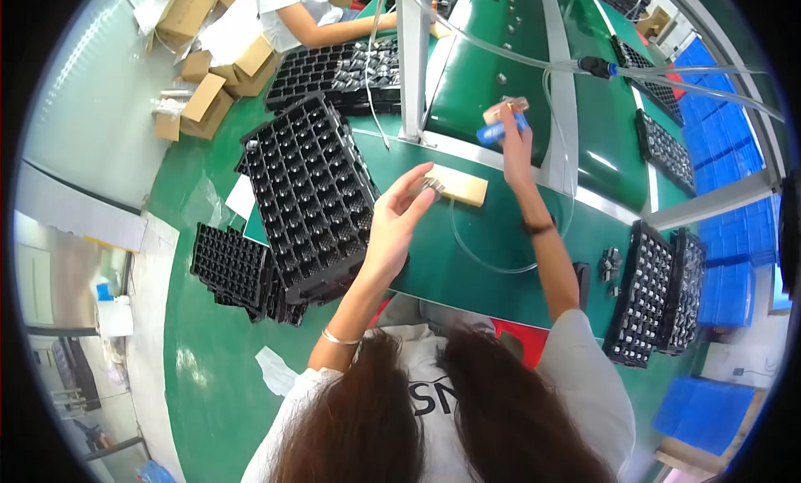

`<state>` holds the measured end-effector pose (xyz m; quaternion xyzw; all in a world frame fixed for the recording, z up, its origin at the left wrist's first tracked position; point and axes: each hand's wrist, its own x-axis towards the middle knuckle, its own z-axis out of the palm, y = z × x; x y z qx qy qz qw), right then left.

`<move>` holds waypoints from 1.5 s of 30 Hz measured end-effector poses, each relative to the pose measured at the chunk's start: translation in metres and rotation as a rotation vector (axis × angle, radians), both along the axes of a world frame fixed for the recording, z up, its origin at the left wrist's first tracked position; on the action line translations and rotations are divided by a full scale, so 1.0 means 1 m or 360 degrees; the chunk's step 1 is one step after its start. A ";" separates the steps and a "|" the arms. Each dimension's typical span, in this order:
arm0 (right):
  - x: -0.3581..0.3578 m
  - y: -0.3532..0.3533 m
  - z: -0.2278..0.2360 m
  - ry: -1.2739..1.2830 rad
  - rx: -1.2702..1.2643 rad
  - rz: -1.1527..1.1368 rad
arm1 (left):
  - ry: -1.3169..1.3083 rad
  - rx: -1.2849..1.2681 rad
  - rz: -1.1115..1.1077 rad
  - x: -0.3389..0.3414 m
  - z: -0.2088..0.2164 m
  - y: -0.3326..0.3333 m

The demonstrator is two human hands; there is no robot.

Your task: The person assembles small electronic parts by hand, placing electronic components into plastic housings.

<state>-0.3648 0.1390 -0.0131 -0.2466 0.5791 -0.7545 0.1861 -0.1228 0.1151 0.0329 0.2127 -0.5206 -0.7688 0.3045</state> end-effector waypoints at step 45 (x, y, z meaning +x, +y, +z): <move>0.074 0.089 -0.040 0.0826 0.1055 0.0116 | -0.1473 -0.1778 0.0675 0.150 -0.043 -0.311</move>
